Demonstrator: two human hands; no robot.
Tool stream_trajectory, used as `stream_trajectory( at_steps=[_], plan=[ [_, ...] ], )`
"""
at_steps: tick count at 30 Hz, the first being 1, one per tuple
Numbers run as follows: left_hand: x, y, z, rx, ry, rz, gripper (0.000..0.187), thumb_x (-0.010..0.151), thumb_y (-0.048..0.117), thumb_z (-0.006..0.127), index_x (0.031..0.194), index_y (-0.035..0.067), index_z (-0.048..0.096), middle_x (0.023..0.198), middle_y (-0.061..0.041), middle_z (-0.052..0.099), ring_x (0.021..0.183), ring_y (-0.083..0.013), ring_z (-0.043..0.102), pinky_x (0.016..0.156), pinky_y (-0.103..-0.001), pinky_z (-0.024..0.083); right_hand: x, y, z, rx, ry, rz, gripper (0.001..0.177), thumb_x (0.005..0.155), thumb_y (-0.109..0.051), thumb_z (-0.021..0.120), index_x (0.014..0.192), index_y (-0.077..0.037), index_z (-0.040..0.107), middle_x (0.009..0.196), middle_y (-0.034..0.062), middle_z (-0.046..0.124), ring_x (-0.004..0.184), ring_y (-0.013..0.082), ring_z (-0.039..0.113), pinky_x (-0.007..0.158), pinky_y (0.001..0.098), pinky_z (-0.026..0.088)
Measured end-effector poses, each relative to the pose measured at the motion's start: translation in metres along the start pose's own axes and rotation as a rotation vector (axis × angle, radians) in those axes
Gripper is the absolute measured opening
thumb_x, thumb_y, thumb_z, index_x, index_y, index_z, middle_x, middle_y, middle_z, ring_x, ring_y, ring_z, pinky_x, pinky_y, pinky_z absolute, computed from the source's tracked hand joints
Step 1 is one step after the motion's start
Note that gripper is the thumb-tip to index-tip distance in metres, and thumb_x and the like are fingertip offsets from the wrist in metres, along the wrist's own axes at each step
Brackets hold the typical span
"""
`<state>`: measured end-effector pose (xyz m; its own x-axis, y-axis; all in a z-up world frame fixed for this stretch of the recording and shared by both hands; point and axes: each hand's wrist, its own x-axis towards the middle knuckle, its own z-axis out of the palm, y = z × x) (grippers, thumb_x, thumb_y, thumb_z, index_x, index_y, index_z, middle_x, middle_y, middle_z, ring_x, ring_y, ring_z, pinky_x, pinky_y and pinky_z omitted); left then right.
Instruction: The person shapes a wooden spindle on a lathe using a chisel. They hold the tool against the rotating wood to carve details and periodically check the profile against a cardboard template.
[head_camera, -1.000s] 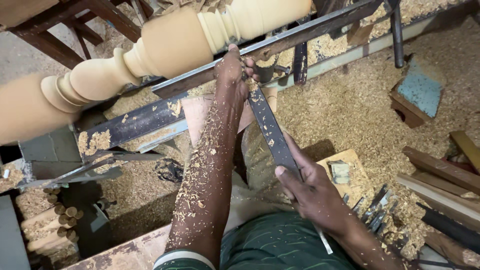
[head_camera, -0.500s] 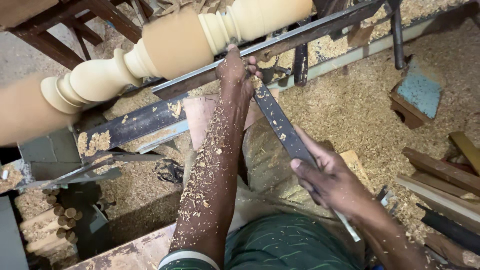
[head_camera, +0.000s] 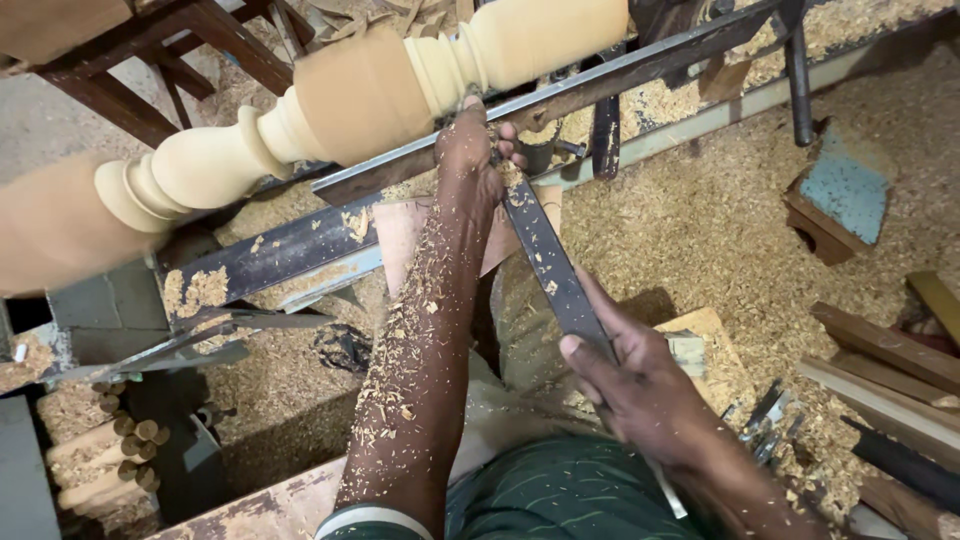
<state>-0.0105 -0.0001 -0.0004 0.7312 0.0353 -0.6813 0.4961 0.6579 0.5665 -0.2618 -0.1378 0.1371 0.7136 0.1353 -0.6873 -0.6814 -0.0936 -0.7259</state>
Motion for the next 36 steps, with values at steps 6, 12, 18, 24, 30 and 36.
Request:
stream_trajectory(
  at_steps=[6, 12, 18, 24, 30, 36],
  plan=[
    [0.001, -0.005, 0.003, -0.078, -0.038, 0.037, 0.029, 0.104, 0.032, 0.046, 0.124, 0.012, 0.047, 0.068, -0.009, 0.055, 0.051, -0.016, 0.045, 0.044, -0.036, 0.041, 0.006, -0.002, -0.023, -0.013, -0.027, -0.049, 0.086, 0.092, -0.023, 0.06, 0.167, -0.034, 0.02, 0.051, -0.0017, 0.046, 0.033, 0.0084, 0.032, 0.025, 0.0237, 0.031],
    [0.0, -0.01, 0.007, -0.119, 0.05, 0.071, 0.033, 0.105, 0.035, 0.048, 0.125, 0.008, 0.049, 0.069, -0.012, 0.058, 0.05, -0.0169, 0.046, 0.044, -0.035, 0.041, 0.015, 0.007, -0.041, -0.052, -0.069, -0.111, 0.087, 0.092, -0.023, 0.058, 0.168, -0.033, 0.017, 0.052, -0.001, 0.052, 0.033, 0.008, 0.036, 0.026, 0.0227, 0.036],
    [0.005, 0.002, -0.008, 0.03, -0.058, 0.032, 0.031, 0.103, 0.029, 0.052, 0.129, 0.012, 0.05, 0.065, -0.013, 0.059, 0.046, -0.0172, 0.046, 0.042, -0.035, 0.042, 0.007, 0.022, 0.008, 0.063, -0.052, -0.103, 0.089, 0.094, -0.026, 0.057, 0.169, -0.03, 0.009, 0.055, -0.0025, 0.049, 0.035, 0.0078, 0.038, 0.028, 0.0223, 0.036],
    [0.007, 0.004, -0.012, 0.064, -0.099, 0.058, 0.032, 0.103, 0.03, 0.053, 0.129, 0.011, 0.05, 0.066, -0.014, 0.061, 0.045, -0.0172, 0.046, 0.041, -0.035, 0.043, 0.001, 0.018, 0.016, 0.137, -0.08, -0.163, 0.084, 0.096, -0.027, 0.056, 0.166, -0.025, 0.011, 0.056, -0.0044, 0.047, 0.039, 0.0057, 0.035, 0.031, 0.0213, 0.032],
    [0.0, 0.004, -0.003, -0.003, -0.038, -0.018, 0.03, 0.103, 0.035, 0.05, 0.124, 0.013, 0.047, 0.065, -0.01, 0.058, 0.047, -0.0155, 0.046, 0.041, -0.033, 0.042, -0.001, 0.0, 0.003, -0.002, -0.041, -0.067, 0.087, 0.093, -0.029, 0.057, 0.167, -0.032, 0.012, 0.052, -0.0032, 0.046, 0.035, 0.0076, 0.036, 0.03, 0.0238, 0.034],
    [0.001, -0.001, 0.0, -0.013, -0.023, 0.01, 0.029, 0.105, 0.037, 0.047, 0.123, 0.014, 0.049, 0.067, -0.009, 0.057, 0.049, -0.0142, 0.046, 0.043, -0.033, 0.043, 0.007, 0.0, -0.011, -0.015, 0.015, -0.016, 0.089, 0.091, -0.025, 0.062, 0.168, -0.033, 0.019, 0.048, -0.0006, 0.044, 0.031, 0.0095, 0.032, 0.025, 0.0254, 0.031]
  ],
)
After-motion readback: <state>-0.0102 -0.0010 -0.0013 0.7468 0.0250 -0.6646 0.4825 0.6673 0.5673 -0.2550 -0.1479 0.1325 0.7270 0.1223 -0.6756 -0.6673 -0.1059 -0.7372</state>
